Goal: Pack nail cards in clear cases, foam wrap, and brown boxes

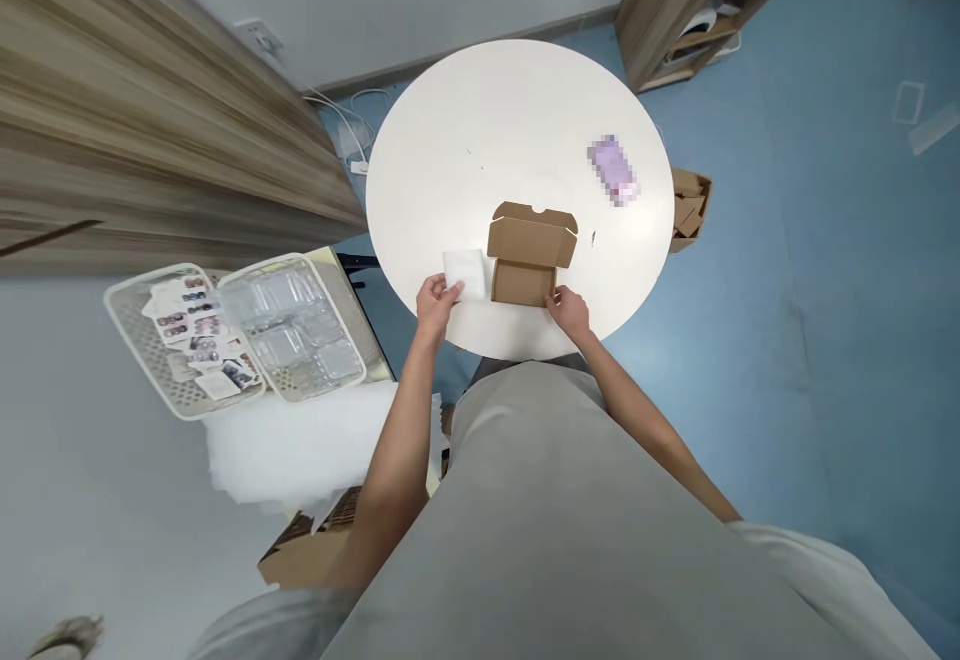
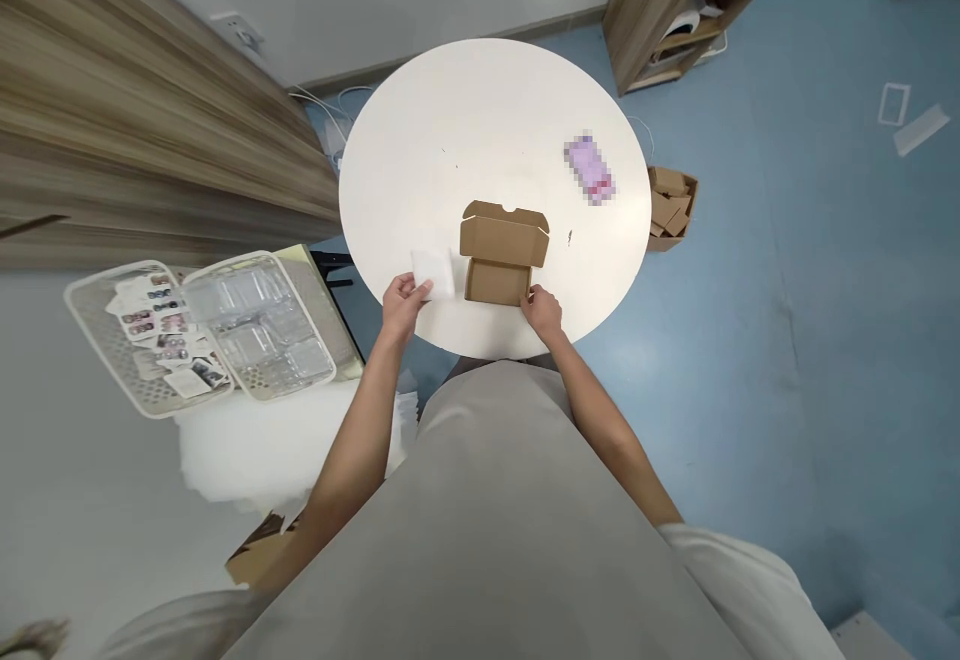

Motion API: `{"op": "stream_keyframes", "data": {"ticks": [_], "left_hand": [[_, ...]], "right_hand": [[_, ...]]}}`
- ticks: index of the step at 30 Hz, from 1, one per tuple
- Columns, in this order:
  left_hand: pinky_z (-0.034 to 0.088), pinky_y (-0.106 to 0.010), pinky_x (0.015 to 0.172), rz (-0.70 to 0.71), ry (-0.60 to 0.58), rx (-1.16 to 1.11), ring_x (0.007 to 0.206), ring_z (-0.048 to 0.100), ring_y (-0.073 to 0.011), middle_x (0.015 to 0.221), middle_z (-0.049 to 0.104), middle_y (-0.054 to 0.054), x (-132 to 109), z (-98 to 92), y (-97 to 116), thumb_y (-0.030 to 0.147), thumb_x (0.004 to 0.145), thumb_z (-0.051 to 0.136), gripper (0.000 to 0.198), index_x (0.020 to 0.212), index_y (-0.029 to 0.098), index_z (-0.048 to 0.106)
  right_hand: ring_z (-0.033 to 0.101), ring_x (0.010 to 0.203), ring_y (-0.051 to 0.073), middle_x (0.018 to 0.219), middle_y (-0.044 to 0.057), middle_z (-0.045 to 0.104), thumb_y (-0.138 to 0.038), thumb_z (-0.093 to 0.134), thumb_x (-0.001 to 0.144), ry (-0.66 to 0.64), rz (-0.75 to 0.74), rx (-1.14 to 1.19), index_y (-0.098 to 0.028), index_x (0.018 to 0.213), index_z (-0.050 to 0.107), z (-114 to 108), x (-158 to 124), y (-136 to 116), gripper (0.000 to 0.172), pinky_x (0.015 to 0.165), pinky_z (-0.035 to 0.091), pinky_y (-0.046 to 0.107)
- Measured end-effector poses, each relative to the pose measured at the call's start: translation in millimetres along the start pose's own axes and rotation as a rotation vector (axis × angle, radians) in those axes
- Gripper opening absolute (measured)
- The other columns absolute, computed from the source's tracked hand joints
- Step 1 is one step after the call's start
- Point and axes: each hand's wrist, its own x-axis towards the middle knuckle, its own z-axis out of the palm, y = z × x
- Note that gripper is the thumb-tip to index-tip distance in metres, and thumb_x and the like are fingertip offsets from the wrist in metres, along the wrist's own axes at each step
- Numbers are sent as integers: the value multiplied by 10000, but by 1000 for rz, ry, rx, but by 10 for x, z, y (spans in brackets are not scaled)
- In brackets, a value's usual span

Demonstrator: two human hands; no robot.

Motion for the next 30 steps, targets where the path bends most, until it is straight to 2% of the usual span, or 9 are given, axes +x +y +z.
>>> {"op": "stream_keyframes", "data": {"ticks": [3,5,7,10,14,17,22,27,30], "left_hand": [[655,-371,908,-63,-108,38,1084,781,-243,1237,795,-110,-336,228,-89,435,825,847,454,1138,224,594],[651,-382,927,-106,-143,139,1081,779,-239,1245,790,-109,-436,455,-143,390,843,837,407,1121,225,590],[641,-394,952,-129,-155,247,1090,771,-244,1225,782,-112,-444,722,-202,344,854,836,373,1105,224,587],[613,-405,1000,-142,-99,370,1131,749,-255,1213,759,-120,-374,1117,-307,300,862,842,355,1082,223,575],[578,-413,1013,-218,-13,480,1148,736,-263,1193,741,-103,-308,1447,-431,289,882,823,332,1073,233,557],[561,-422,1012,-251,26,543,1149,741,-282,1169,741,-103,-306,1528,-474,297,888,817,331,1096,229,569],[554,-451,1043,-226,58,641,1174,746,-328,1178,758,-134,-310,1584,-486,309,904,812,307,1119,218,613],[552,-544,1086,-35,14,827,1270,708,-435,1323,700,-247,-434,1642,-468,301,950,741,250,1153,173,670],[551,-583,1094,49,-1,902,1266,704,-466,1400,642,-293,-550,1550,-404,313,1005,667,231,1171,153,685]], "right_hand": [[783,1160,301,1286,127,837,-348,591,1117,-16,-17,2,-203,1326,687,50,37,56,272,930,588,378],[781,1156,305,1288,126,835,-336,601,1111,-21,-27,4,-206,1320,685,57,68,103,261,928,590,382],[778,1157,305,1291,126,832,-327,604,1107,-17,-43,2,-208,1310,686,49,100,150,250,931,590,384],[775,1168,304,1286,124,831,-295,604,1101,-18,-56,4,-211,1308,687,21,145,207,238,940,591,384],[775,1172,310,1291,125,827,-295,601,1104,-40,-55,33,-214,1315,686,-20,182,264,241,935,595,393],[773,1171,314,1288,124,825,-328,593,1120,-43,-82,45,-211,1303,687,-48,186,308,236,941,591,402],[776,1150,300,1277,126,827,-338,577,1138,-56,-130,34,-214,1299,690,-90,172,370,233,943,581,384],[771,1183,299,1277,114,836,-344,602,1119,-91,-162,15,-222,1315,700,-153,181,407,251,976,582,390],[762,1222,311,1334,138,816,-385,624,1094,-56,-195,54,-191,1389,674,-259,226,443,356,1033,585,418]]}}
